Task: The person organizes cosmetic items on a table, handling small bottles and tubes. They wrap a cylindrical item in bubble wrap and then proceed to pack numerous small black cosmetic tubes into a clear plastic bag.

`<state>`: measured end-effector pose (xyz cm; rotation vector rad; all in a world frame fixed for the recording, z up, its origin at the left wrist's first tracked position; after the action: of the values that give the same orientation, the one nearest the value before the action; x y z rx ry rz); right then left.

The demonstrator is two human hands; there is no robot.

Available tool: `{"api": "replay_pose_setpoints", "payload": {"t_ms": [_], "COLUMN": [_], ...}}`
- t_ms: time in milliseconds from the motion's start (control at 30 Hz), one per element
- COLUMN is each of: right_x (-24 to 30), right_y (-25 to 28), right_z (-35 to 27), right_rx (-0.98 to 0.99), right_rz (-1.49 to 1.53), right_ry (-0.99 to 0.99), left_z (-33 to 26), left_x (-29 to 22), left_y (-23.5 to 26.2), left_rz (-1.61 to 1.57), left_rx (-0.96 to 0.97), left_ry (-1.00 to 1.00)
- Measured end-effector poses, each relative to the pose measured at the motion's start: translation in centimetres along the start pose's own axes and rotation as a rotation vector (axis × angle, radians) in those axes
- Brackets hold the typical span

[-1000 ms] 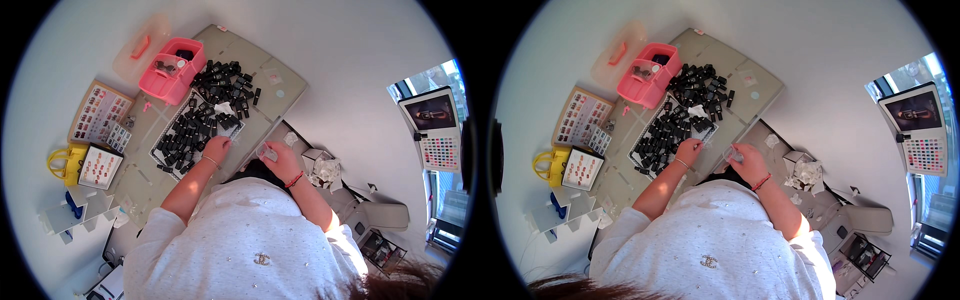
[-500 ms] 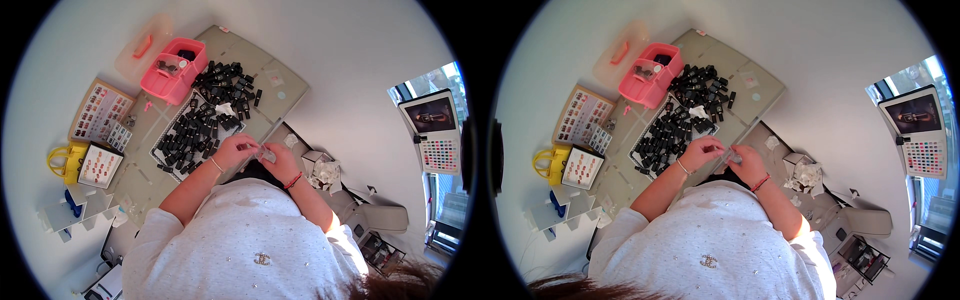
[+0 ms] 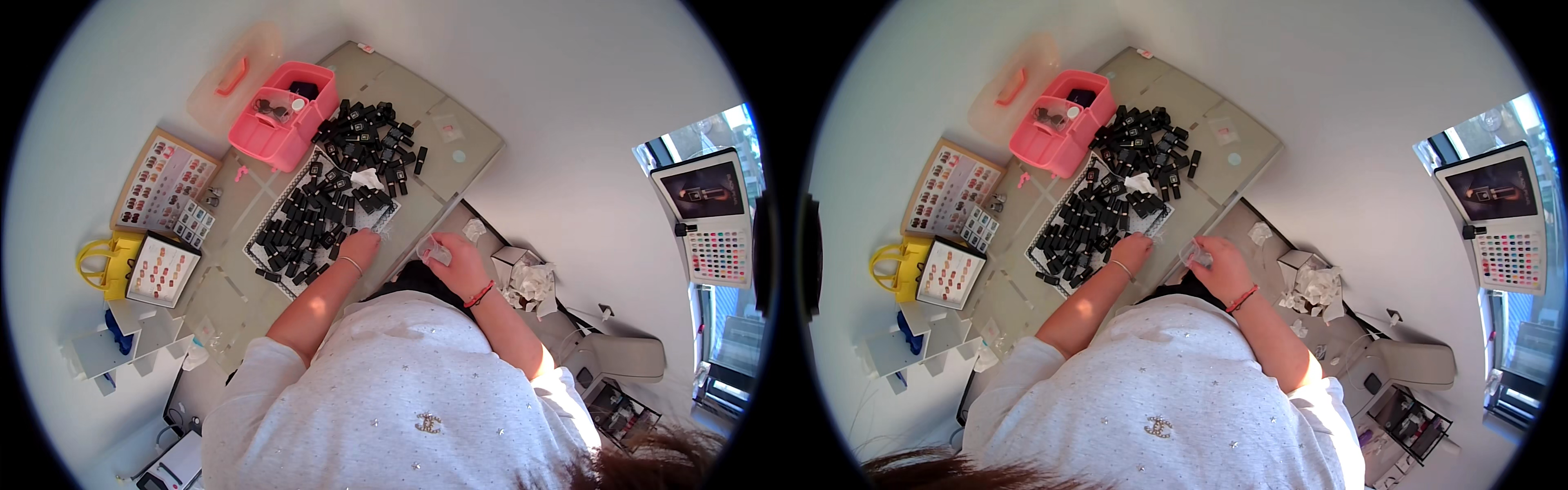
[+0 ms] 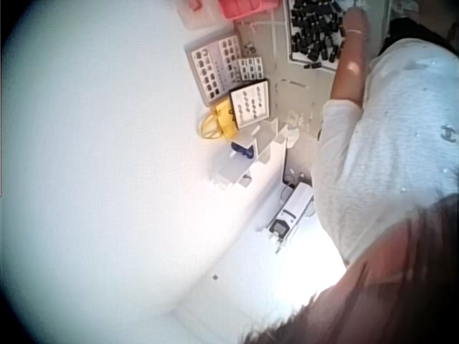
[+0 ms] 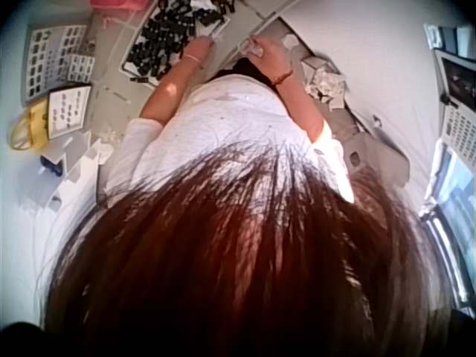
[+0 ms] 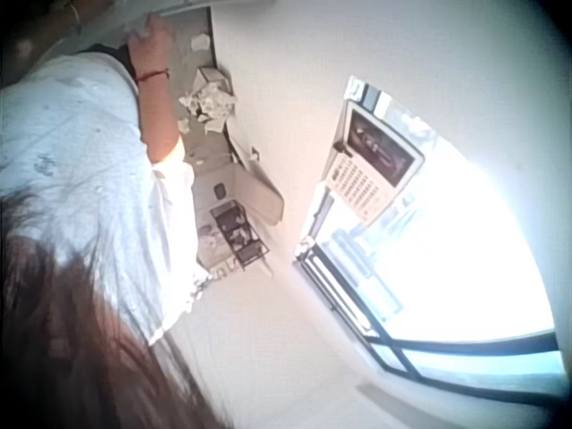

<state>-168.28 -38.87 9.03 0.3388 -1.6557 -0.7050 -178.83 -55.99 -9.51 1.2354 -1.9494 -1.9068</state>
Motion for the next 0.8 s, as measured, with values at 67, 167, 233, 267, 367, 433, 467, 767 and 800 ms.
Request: {"api": "replay_pose_setpoints", "payload": {"t_ms": [67, 167, 233, 267, 367, 433, 467, 767, 800], "right_x": [0.0, 0.1, 0.0, 0.0, -0.2, -0.3, -0.3, -0.2, -0.2], "right_y": [0.0, 0.2, 0.2, 0.2, 0.2, 0.2, 0.2, 0.2, 0.2], "right_z": [0.0, 0.1, 0.1, 0.1, 0.2, 0.2, 0.2, 0.3, 0.3], "right_rx": [-0.004, -0.003, -0.002, -0.002, -0.008, -0.015, -0.017, -0.015, -0.012], "right_rz": [-0.001, 0.002, -0.002, -0.003, -0.003, -0.001, 0.001, 0.022, 0.020], "right_ry": [0.011, 0.006, 0.004, 0.004, 0.008, 0.017, 0.023, 0.022, 0.021], "left_z": [0.2, 0.4, 0.6, 0.6, 0.5, 0.5, 0.5, 0.8, 0.9], "left_x": [0.1, 0.4, 0.5, 0.5, 0.2, -0.1, -0.1, 1.9, 1.5], "left_y": [-0.5, -1.1, -1.2, -1.1, -0.8, -0.4, -0.2, 1.9, 2.4], "left_rz": [0.002, 0.028, 0.048, 0.056, 0.082, 0.086, 0.080, -0.606, -0.740], "left_rx": [-0.027, -0.026, -0.016, -0.013, 0.009, 0.023, 0.025, -0.197, -0.233], "left_ry": [0.016, 0.030, 0.030, 0.028, 0.009, 0.008, 0.017, 0.154, 0.138]}}
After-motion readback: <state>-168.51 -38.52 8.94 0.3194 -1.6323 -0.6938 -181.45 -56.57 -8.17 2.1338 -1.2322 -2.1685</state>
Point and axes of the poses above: each hand's wrist, its own z-axis towards the middle knuckle, its own y-axis out of the back of the hand, x = y × z, the point moved 10 cm from there along z, towards the middle knuckle, and after that the axes turned 7 degrees about -y, right-handed, at the moved point
